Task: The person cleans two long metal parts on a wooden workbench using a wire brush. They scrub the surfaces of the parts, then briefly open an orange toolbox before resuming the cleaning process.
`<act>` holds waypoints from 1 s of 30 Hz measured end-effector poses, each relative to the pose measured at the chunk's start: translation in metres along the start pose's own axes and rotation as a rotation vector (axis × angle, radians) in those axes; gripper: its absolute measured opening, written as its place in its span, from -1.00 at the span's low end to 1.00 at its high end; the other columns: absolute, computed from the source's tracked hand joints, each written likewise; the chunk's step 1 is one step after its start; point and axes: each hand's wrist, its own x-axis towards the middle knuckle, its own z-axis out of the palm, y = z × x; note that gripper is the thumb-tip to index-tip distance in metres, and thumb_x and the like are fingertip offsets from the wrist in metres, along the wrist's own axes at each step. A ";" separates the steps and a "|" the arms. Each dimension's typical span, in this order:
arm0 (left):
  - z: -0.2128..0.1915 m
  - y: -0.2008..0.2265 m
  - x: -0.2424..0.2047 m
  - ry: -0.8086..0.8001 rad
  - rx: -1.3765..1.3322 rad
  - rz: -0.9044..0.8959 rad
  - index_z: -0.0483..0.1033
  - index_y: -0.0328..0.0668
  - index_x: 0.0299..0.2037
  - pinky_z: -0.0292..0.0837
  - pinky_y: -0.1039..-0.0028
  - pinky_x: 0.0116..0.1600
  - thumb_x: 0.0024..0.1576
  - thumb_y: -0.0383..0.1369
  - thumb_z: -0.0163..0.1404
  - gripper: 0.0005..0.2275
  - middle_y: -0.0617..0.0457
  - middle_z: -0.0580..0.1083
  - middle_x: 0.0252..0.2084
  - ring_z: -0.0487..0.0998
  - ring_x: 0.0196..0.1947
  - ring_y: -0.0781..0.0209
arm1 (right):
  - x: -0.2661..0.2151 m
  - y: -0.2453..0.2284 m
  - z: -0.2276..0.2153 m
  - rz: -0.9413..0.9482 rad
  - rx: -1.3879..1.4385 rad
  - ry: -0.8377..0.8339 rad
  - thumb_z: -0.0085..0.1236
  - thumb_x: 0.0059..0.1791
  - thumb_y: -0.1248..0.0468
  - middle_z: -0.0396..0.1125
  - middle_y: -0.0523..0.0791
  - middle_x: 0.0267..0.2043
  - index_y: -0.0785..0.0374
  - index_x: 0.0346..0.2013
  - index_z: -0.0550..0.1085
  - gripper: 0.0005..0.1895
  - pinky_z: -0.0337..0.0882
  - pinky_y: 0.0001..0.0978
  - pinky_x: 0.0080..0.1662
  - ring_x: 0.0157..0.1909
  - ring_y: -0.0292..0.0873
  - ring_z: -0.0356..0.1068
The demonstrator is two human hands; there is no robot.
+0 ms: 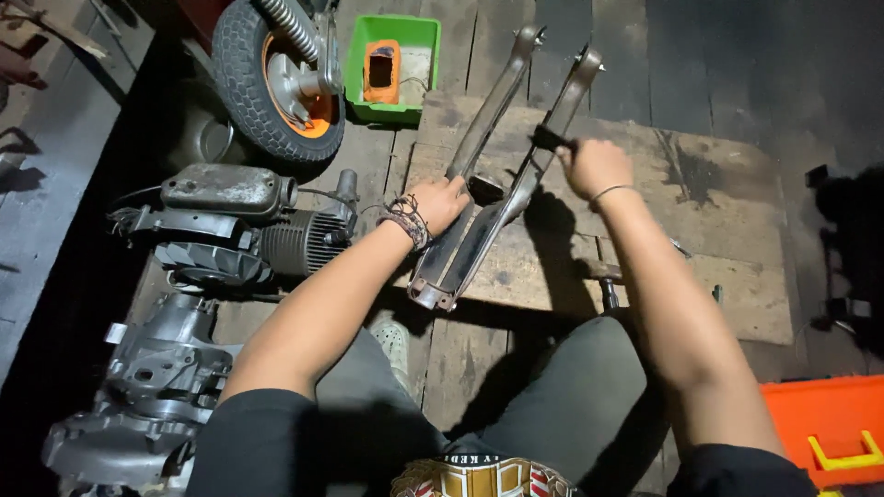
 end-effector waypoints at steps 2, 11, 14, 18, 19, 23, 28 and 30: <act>0.006 -0.001 -0.001 0.016 0.029 0.015 0.45 -0.02 -0.38 0.38 0.26 -0.33 0.15 -0.34 -0.01 -0.93 0.04 0.36 -0.25 0.56 -0.39 0.04 | -0.008 0.005 0.000 -0.020 0.074 -0.030 -0.01 0.10 -0.01 0.53 0.21 -0.10 0.30 0.01 0.60 -0.53 0.46 0.20 0.06 0.07 0.32 0.48; -0.008 -0.002 0.005 -0.016 0.035 0.005 0.46 0.01 -0.35 0.42 0.31 -0.35 0.15 -0.35 0.01 -0.96 0.08 0.37 -0.22 0.59 -0.42 0.09 | 0.001 0.034 0.012 0.076 -0.047 -0.058 -0.09 0.09 0.05 0.55 0.15 -0.17 0.19 -0.01 0.61 -0.59 0.52 0.12 -0.03 0.00 0.24 0.53; -0.021 -0.003 0.004 -0.055 0.020 0.006 0.46 -0.01 -0.33 0.44 0.31 -0.34 0.15 -0.36 0.01 -0.97 0.08 0.38 -0.21 0.60 -0.40 0.07 | -0.012 0.009 0.025 0.010 -0.063 -0.082 -0.05 0.08 0.07 0.55 0.13 -0.15 0.20 -0.01 0.60 -0.61 0.52 0.11 -0.01 0.01 0.21 0.54; -0.048 -0.002 0.010 -0.157 -0.011 0.006 0.49 -0.03 -0.27 0.50 0.30 -0.31 0.07 -0.31 0.12 -0.89 0.03 0.41 -0.17 0.61 -0.40 0.02 | -0.035 -0.010 0.028 -0.125 -0.041 -0.182 0.04 -0.03 0.20 0.54 0.14 -0.20 0.16 0.11 0.56 -0.58 0.54 0.18 -0.09 -0.08 0.28 0.55; -0.040 -0.004 0.011 -0.158 -0.009 0.004 0.49 -0.03 -0.27 0.50 0.30 -0.31 0.07 -0.31 0.12 -0.89 0.03 0.41 -0.17 0.61 -0.40 0.02 | -0.047 -0.011 0.027 -0.127 -0.041 -0.181 0.04 -0.03 0.20 0.54 0.14 -0.20 0.16 0.11 0.56 -0.58 0.54 0.18 -0.09 -0.08 0.28 0.55; -0.024 -0.007 0.012 -0.282 -0.041 -0.020 0.48 -0.03 -0.18 0.55 0.24 -0.25 -0.01 -0.21 0.20 -0.74 0.03 0.41 -0.11 0.62 -0.37 -0.01 | -0.088 -0.015 0.033 -0.332 0.199 -0.320 -0.07 0.07 0.25 0.48 0.25 -0.05 0.31 0.08 0.49 -0.65 0.43 0.24 0.11 0.09 0.39 0.43; -0.027 -0.007 0.021 -0.378 -0.062 -0.047 0.46 -0.05 -0.10 0.57 0.22 -0.20 0.03 -0.13 0.18 -0.67 0.05 0.38 -0.08 0.63 -0.35 -0.03 | -0.104 -0.004 0.018 -0.386 0.382 -0.526 -0.03 0.05 0.23 0.44 0.32 0.07 0.39 0.11 0.48 -0.60 0.32 0.27 0.25 0.22 0.44 0.33; -0.037 -0.003 0.022 -0.442 -0.104 -0.119 0.48 -0.06 -0.04 0.60 0.23 -0.16 0.05 -0.12 0.18 -0.65 0.02 0.41 -0.04 0.65 -0.29 -0.08 | -0.078 0.023 0.027 -0.237 0.266 -0.211 -0.04 0.08 0.28 0.49 0.19 0.01 0.25 0.16 0.47 -0.63 0.39 0.23 0.15 0.13 0.35 0.42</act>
